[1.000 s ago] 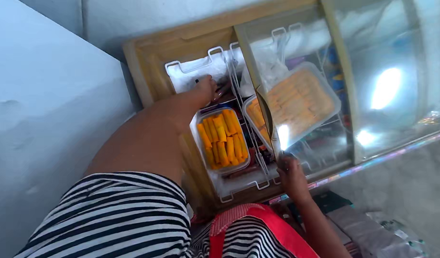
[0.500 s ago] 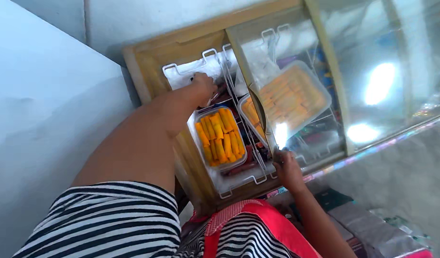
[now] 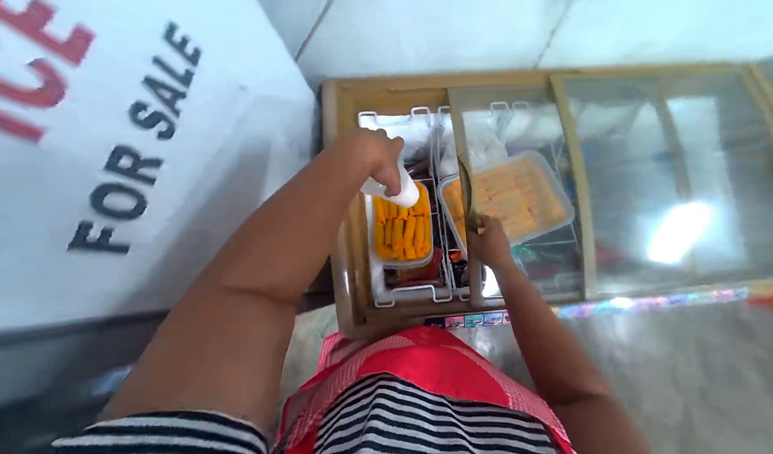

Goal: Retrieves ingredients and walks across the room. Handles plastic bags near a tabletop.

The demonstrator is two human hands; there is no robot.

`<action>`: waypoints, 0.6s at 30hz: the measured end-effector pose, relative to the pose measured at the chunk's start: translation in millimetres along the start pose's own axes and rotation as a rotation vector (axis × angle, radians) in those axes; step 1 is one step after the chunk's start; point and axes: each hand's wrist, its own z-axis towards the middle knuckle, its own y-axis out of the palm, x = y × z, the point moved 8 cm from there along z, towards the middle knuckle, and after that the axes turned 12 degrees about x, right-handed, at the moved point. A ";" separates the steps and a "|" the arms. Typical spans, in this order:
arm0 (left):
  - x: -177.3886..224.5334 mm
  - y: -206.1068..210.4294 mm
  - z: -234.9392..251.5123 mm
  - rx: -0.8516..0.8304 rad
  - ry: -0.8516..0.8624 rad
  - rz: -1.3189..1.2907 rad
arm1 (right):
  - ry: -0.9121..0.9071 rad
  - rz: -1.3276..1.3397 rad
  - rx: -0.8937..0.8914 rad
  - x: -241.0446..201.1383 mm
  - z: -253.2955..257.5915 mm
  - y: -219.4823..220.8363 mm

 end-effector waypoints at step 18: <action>-88.1 136.9 -404.7 -0.176 -0.217 -0.188 | -0.080 -0.048 0.040 -119.8 -9.7 68.9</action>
